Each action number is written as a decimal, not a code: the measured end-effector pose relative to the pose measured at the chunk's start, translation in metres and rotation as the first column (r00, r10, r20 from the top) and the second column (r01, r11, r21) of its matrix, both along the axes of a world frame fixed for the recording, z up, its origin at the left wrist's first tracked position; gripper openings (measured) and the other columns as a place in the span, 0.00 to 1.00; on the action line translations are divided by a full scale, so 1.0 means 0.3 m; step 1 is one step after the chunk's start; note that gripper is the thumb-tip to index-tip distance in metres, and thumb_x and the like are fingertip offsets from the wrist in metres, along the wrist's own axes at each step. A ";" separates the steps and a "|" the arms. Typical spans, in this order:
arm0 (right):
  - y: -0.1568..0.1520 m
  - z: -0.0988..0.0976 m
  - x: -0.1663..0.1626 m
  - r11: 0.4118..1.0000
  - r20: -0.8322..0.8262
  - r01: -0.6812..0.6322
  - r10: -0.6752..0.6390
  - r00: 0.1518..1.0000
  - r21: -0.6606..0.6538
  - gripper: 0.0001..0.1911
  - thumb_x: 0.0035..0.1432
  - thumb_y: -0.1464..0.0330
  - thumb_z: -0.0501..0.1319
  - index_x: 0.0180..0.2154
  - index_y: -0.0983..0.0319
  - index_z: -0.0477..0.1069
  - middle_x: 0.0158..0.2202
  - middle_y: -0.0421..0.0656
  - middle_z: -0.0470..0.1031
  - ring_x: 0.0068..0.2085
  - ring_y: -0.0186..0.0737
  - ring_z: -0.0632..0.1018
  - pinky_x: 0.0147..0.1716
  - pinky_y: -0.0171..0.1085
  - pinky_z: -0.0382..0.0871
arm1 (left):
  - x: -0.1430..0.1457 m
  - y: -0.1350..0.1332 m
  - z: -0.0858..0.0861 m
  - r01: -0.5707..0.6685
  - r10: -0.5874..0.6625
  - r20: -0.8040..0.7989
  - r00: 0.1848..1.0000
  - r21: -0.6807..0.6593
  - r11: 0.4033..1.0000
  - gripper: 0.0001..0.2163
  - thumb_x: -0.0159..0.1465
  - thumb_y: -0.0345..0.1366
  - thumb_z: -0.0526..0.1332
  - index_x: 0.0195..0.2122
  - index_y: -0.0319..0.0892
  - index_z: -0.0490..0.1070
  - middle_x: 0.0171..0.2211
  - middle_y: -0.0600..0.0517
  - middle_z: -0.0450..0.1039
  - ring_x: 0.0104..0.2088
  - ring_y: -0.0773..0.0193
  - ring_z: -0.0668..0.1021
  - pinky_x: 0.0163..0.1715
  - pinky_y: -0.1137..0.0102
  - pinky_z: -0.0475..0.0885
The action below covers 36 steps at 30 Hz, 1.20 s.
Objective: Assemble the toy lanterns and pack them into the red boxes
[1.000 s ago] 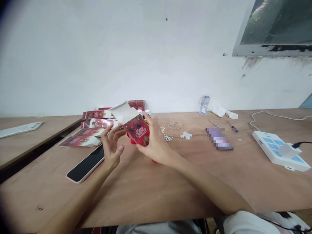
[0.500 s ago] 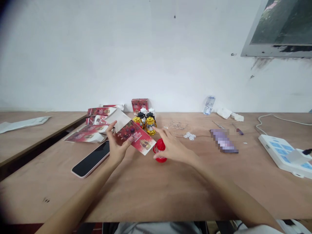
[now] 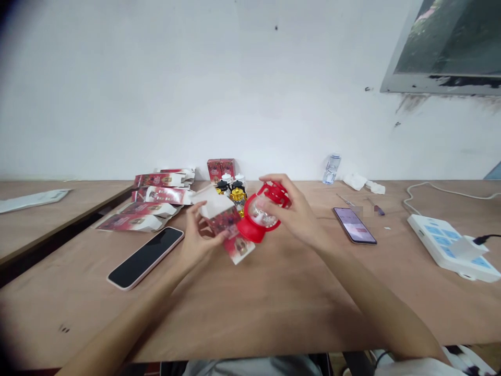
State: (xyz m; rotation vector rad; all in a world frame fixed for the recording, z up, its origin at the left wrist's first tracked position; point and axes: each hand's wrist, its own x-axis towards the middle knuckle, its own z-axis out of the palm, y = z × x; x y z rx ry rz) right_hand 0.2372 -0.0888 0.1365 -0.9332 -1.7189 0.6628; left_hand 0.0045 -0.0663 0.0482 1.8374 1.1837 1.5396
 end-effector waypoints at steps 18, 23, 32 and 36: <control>0.070 -0.004 -0.059 0.968 0.290 0.021 -0.095 0.952 0.249 0.11 0.55 0.63 0.61 0.41 0.58 0.70 0.40 0.43 0.68 0.41 0.40 0.72 0.42 0.41 0.67 | 0.058 -0.030 -0.141 0.105 -0.014 -0.298 0.954 0.288 0.952 0.39 0.47 0.44 0.70 0.54 0.46 0.48 0.45 0.45 0.67 0.36 0.53 0.80 0.30 0.59 0.77; 0.060 -0.010 -0.076 0.883 0.452 -0.078 -0.160 0.877 0.463 0.17 0.54 0.64 0.62 0.47 0.57 0.65 0.48 0.45 0.61 0.47 0.44 0.70 0.45 0.42 0.68 | 0.057 -0.034 -0.139 0.178 -0.098 -0.295 0.951 0.259 0.949 0.41 0.49 0.43 0.70 0.58 0.47 0.45 0.44 0.45 0.70 0.39 0.52 0.79 0.34 0.57 0.77; 0.011 0.011 -0.083 0.893 0.672 -0.306 0.006 0.740 0.329 0.14 0.53 0.68 0.61 0.42 0.59 0.64 0.40 0.43 0.67 0.40 0.40 0.71 0.38 0.37 0.66 | 0.053 -0.036 -0.128 0.195 -0.138 -0.296 0.945 0.175 0.965 0.43 0.49 0.41 0.70 0.60 0.47 0.42 0.48 0.43 0.70 0.42 0.52 0.79 0.35 0.59 0.77; 0.006 0.016 -0.067 0.918 0.727 -0.333 0.076 0.683 0.216 0.18 0.51 0.66 0.64 0.44 0.60 0.62 0.41 0.42 0.69 0.37 0.39 0.71 0.35 0.36 0.65 | 0.056 -0.046 -0.141 0.187 -0.113 -0.361 0.926 0.178 0.966 0.42 0.47 0.43 0.70 0.59 0.47 0.47 0.48 0.45 0.71 0.43 0.50 0.79 0.39 0.57 0.76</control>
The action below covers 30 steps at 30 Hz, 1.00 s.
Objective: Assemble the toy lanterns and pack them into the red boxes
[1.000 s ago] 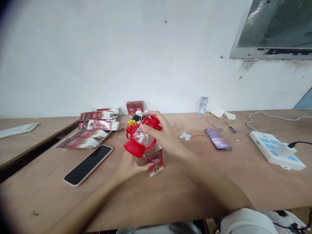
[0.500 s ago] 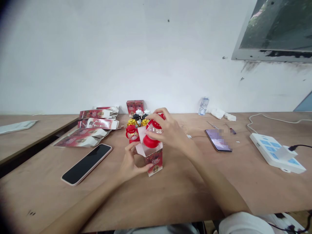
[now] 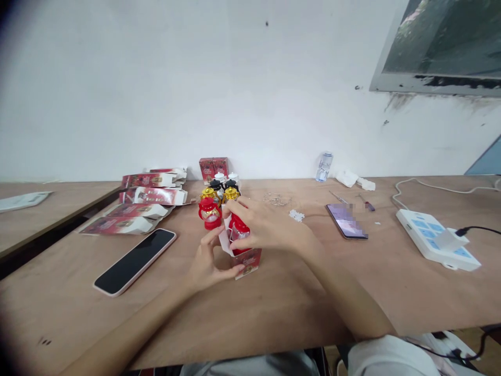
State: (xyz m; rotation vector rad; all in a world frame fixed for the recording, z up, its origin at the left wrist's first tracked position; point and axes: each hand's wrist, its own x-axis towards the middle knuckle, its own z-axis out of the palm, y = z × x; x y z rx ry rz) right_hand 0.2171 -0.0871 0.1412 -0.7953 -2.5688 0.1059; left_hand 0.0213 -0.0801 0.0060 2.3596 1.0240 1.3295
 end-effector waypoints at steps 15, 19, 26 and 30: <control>0.027 -0.030 -0.017 0.998 0.164 0.066 -0.064 0.984 -0.007 0.11 0.54 0.72 0.61 0.41 0.62 0.66 0.38 0.44 0.72 0.39 0.42 0.72 0.37 0.37 0.64 | -0.007 -0.005 0.022 0.010 -0.020 -0.071 0.997 -0.133 0.991 0.45 0.52 0.42 0.67 0.64 0.46 0.38 0.48 0.46 0.72 0.45 0.53 0.78 0.44 0.57 0.74; 0.043 -0.033 -0.012 0.999 0.187 0.006 0.004 0.982 -0.051 0.07 0.55 0.76 0.57 0.37 0.63 0.69 0.34 0.44 0.73 0.36 0.38 0.72 0.35 0.35 0.62 | -0.009 -0.002 0.024 0.046 -0.054 -0.127 0.990 -0.066 0.997 0.43 0.54 0.41 0.65 0.65 0.49 0.38 0.52 0.45 0.68 0.46 0.54 0.76 0.43 0.59 0.74; 0.048 0.011 0.049 0.988 -0.051 -0.019 0.011 0.999 -0.155 0.14 0.58 0.80 0.48 0.39 0.62 0.68 0.39 0.42 0.74 0.38 0.36 0.74 0.39 0.36 0.66 | -0.006 -0.012 0.051 0.032 -0.020 -0.207 0.978 0.054 0.998 0.31 0.57 0.40 0.62 0.61 0.50 0.52 0.51 0.46 0.62 0.47 0.56 0.74 0.43 0.64 0.73; 0.061 -0.002 0.053 0.998 -0.145 0.039 -0.047 0.988 -0.055 0.19 0.55 0.76 0.57 0.49 0.59 0.62 0.48 0.46 0.67 0.46 0.41 0.71 0.45 0.42 0.68 | -0.007 -0.014 0.057 0.039 -0.031 -0.194 0.981 0.041 0.998 0.30 0.58 0.40 0.62 0.61 0.49 0.53 0.51 0.46 0.62 0.47 0.58 0.73 0.44 0.65 0.72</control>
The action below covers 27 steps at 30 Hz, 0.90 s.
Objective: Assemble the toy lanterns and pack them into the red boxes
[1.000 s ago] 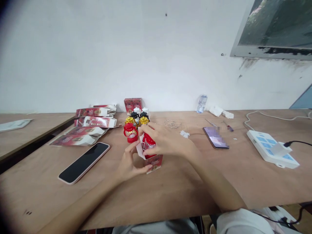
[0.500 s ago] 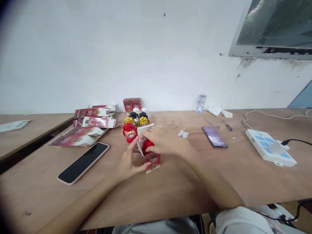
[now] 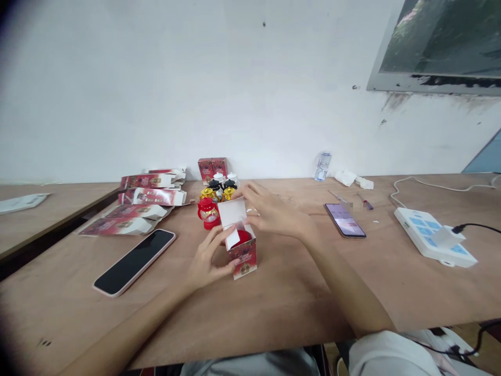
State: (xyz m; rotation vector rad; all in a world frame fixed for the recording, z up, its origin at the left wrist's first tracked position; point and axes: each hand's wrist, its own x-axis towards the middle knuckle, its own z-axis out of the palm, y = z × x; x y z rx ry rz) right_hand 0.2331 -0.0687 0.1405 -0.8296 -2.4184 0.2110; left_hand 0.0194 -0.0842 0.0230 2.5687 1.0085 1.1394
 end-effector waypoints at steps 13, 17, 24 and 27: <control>-0.006 -0.033 -0.019 0.952 0.271 -0.198 0.260 0.927 -0.235 0.22 0.64 0.64 0.51 0.59 0.60 0.58 0.56 0.47 0.68 0.54 0.43 0.70 0.53 0.42 0.63 | -0.002 0.015 0.008 0.038 -0.037 0.035 0.999 -0.023 0.999 0.21 0.56 0.38 0.62 0.51 0.44 0.61 0.50 0.45 0.64 0.49 0.55 0.72 0.45 0.62 0.72; -0.006 -0.038 -0.037 0.937 0.258 -0.186 0.266 0.929 -0.297 0.23 0.67 0.63 0.45 0.61 0.62 0.55 0.58 0.48 0.66 0.56 0.42 0.69 0.53 0.41 0.63 | -0.001 0.028 -0.045 0.055 -0.044 0.161 0.986 -0.064 0.996 0.31 0.55 0.39 0.64 0.57 0.44 0.49 0.51 0.43 0.64 0.46 0.55 0.75 0.43 0.59 0.74; 0.000 -0.068 -0.058 0.955 0.361 -0.112 0.211 0.908 -0.275 0.31 0.65 0.58 0.47 0.64 0.65 0.47 0.66 0.50 0.47 0.66 0.47 0.51 0.63 0.48 0.46 | 0.009 0.045 -0.072 0.136 -0.100 0.330 0.939 -0.090 0.987 0.39 0.55 0.37 0.65 0.59 0.47 0.38 0.59 0.38 0.57 0.56 0.51 0.69 0.47 0.56 0.73; -0.010 -0.099 -0.066 0.970 0.418 -0.026 0.129 0.899 -0.243 0.42 0.59 0.52 0.55 0.65 0.63 0.40 0.67 0.52 0.41 0.66 0.56 0.47 0.60 0.55 0.48 | 0.007 0.048 -0.062 0.147 -0.092 0.336 0.937 -0.142 0.979 0.40 0.55 0.38 0.65 0.60 0.45 0.36 0.60 0.36 0.56 0.55 0.50 0.70 0.45 0.56 0.73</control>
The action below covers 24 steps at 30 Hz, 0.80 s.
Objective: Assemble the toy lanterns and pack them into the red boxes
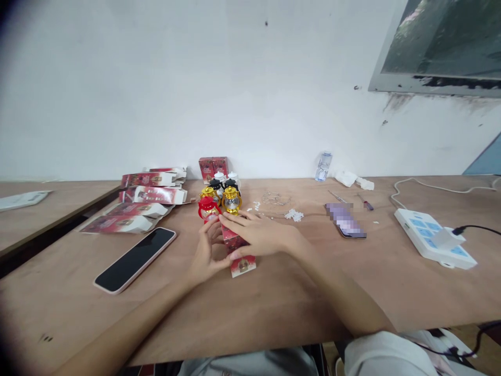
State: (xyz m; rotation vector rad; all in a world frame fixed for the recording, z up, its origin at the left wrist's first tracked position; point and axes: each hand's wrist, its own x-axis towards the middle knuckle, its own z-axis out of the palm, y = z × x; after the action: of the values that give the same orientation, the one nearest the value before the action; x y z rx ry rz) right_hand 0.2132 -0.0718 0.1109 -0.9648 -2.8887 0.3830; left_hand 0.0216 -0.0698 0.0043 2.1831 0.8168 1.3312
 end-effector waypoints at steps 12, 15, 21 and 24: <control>0.174 0.269 0.100 0.906 -0.258 0.283 -0.205 0.944 0.315 0.32 0.46 0.68 0.67 0.53 0.60 0.62 0.47 0.47 0.68 0.46 0.49 0.72 0.45 0.46 0.67 | -0.003 0.011 -0.021 -0.197 0.221 -0.311 0.924 0.110 0.974 0.34 0.58 0.37 0.60 0.61 0.37 0.43 0.59 0.36 0.56 0.60 0.50 0.63 0.57 0.52 0.62; 0.333 0.316 0.074 0.761 -0.453 0.471 -0.263 0.852 0.445 0.34 0.47 0.68 0.65 0.55 0.60 0.57 0.51 0.47 0.63 0.50 0.54 0.68 0.48 0.52 0.64 | 0.003 0.010 -0.018 -0.190 0.224 -0.457 0.861 0.121 0.974 0.27 0.58 0.35 0.58 0.58 0.36 0.52 0.58 0.37 0.59 0.58 0.50 0.64 0.56 0.52 0.62; 0.684 0.214 -0.110 0.699 -0.462 0.632 -0.464 0.756 0.335 0.36 0.43 0.74 0.64 0.55 0.63 0.56 0.53 0.51 0.61 0.52 0.55 0.67 0.50 0.50 0.63 | 0.009 0.003 -0.034 -0.155 0.150 -0.654 0.741 0.051 0.987 0.15 0.60 0.36 0.56 0.49 0.41 0.65 0.54 0.42 0.65 0.55 0.50 0.68 0.53 0.52 0.65; 0.813 0.149 -0.205 0.704 -0.424 0.670 -0.546 0.723 0.237 0.34 0.44 0.76 0.64 0.54 0.63 0.58 0.53 0.51 0.62 0.52 0.53 0.68 0.49 0.46 0.64 | 0.005 0.004 -0.043 -0.152 0.150 -0.671 0.727 0.056 0.987 0.16 0.61 0.37 0.56 0.50 0.41 0.64 0.55 0.43 0.64 0.56 0.50 0.67 0.53 0.53 0.64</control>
State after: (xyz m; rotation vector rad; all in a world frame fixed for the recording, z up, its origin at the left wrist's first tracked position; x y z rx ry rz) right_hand 0.1518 0.1721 0.1557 -1.5296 -2.0489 -0.0711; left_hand 0.0232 -0.0685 -0.0086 2.6729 1.2730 0.5463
